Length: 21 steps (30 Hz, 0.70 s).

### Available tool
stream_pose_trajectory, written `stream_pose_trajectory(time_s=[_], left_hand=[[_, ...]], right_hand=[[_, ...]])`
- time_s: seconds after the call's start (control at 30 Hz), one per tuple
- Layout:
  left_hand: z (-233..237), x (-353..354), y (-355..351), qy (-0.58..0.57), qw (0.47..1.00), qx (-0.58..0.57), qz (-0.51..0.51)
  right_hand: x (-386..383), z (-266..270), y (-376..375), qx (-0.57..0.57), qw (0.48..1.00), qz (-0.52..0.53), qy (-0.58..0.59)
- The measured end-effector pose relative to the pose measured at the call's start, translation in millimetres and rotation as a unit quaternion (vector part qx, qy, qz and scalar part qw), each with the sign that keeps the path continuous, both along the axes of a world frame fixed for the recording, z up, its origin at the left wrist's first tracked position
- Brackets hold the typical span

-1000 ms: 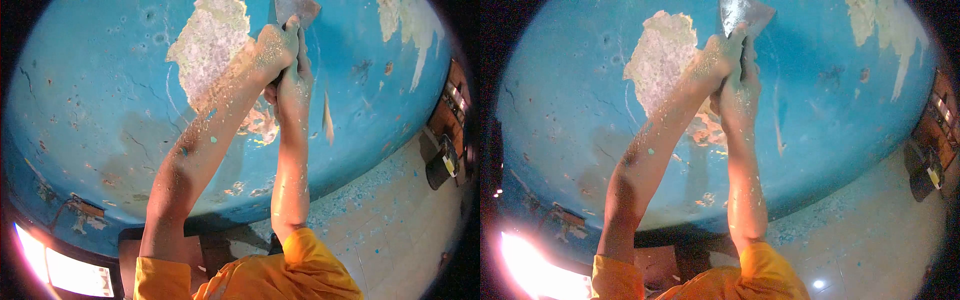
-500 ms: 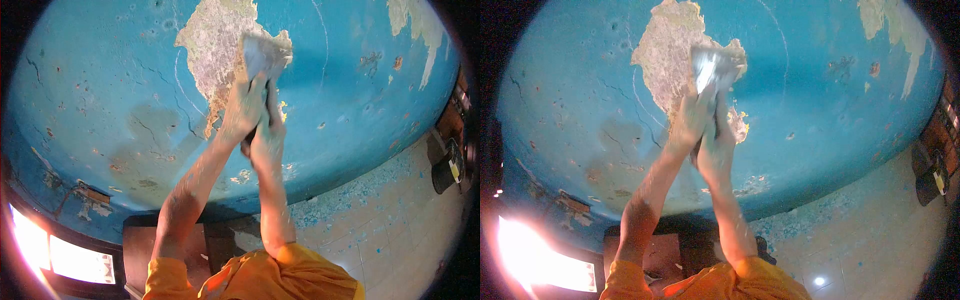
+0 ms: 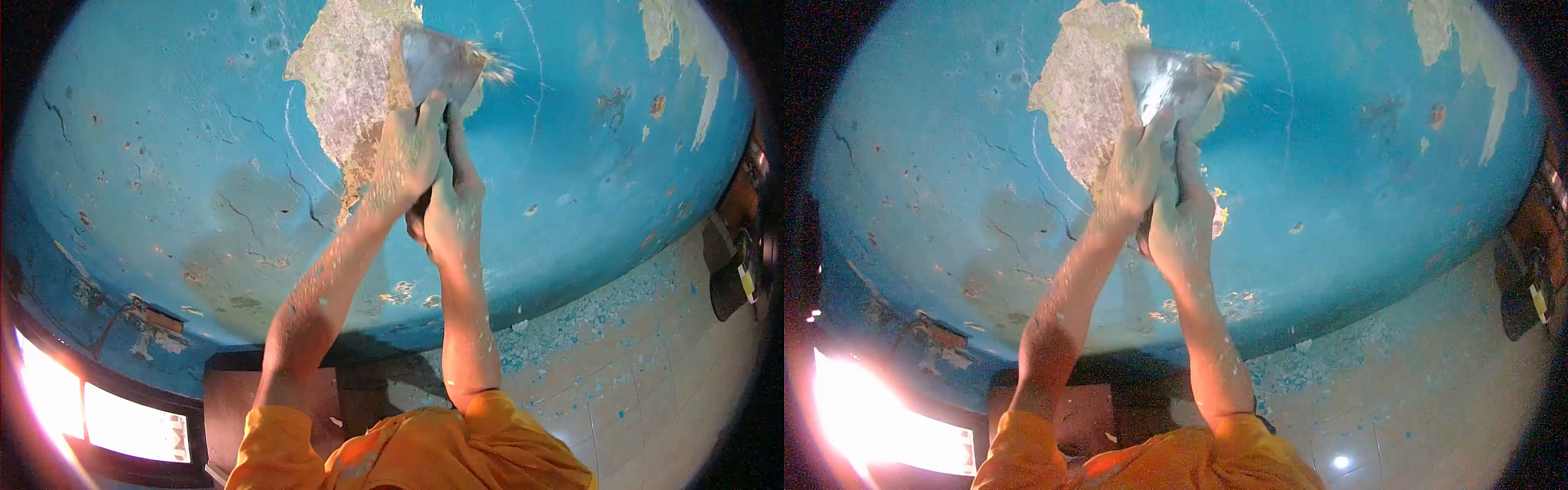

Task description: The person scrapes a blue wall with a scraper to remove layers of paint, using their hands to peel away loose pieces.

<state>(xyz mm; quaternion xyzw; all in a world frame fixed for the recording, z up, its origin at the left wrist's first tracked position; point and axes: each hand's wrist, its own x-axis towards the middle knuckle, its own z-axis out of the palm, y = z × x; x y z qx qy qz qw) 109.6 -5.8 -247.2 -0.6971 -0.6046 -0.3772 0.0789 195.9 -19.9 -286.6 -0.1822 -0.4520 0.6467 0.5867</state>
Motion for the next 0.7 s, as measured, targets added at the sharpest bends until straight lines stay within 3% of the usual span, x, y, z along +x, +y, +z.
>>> stream_pose_trajectory(time_s=[0.07, 0.1, 0.13, 0.17, 0.2, 0.27, 0.33, 0.4, 0.47, 0.53, 0.57, 0.63, 0.67, 0.7], left_hand=[[14.8, 8.0, 0.8, 0.042, 0.998, -0.011, 0.052], [21.1, 15.0, -5.4, -0.022, 0.991, -0.11, 0.078], [-7.3, 2.8, 4.0, -0.032, 0.999, -0.017, 0.001], [-27.3, 4.6, -2.7, -0.029, 0.999, -0.018, 0.007], [-46.4, 11.8, -9.5, -0.149, 0.989, -0.003, -0.01], [-67.0, 20.7, -8.2, -0.377, 0.924, 0.03, -0.053], [-69.4, 18.1, -2.0, -0.386, 0.921, -0.015, -0.055], [-46.4, 27.6, 23.3, -0.201, 0.936, 0.282, -0.059], [12.8, 34.9, 21.1, -0.318, 0.947, 0.01, -0.03], [10.2, 44.5, 32.3, -0.301, 0.951, 0.063, -0.042], [8.1, 46.7, 38.8, -0.273, 0.954, 0.117, -0.043], [-30.5, 51.0, 36.9, -0.321, 0.935, 0.135, -0.064], [-51.5, 55.1, 29.8, -0.369, 0.924, 0.086, -0.045], [-93.1, 49.5, 23.7, -0.225, 0.965, 0.135, -0.02]], right_hand=[[-6.2, -7.3, 7.1, 0.056, 0.997, -0.05, 0.006], [-9.8, -9.2, 14.3, 0.116, 0.988, -0.105, 0.014], [-8.4, -13.9, 16.3, 0.124, 0.987, -0.101, 0.021], [-2.9, -28.2, 8.8, 0.11, 0.99, -0.084, 0.01], [1.2, -43.4, 3.6, 0.101, 0.993, -0.069, -0.003], [-11.8, -97.4, 13.1, 0.194, 0.97, -0.139, -0.035], [-4.7, -84.2, 10.1, 0.18, 0.975, -0.125, -0.022], [17.8, -30.3, 10.8, 0.121, 0.987, -0.072, -0.08], [24.5, 6.2, 29.8, 0.109, 0.986, -0.072, -0.1], [36.0, 9.0, 37.4, 0.134, 0.983, -0.076, -0.097], [39.9, 11.0, 42.9, 0.158, 0.981, -0.071, -0.084], [39.4, -34.5, 57.3, 0.298, 0.932, -0.17, -0.118], [43.0, -52.8, 47.3, 0.247, 0.953, -0.133, -0.115], [45.9, -72.5, 33.3, 0.195, 0.97, -0.094, -0.11]])
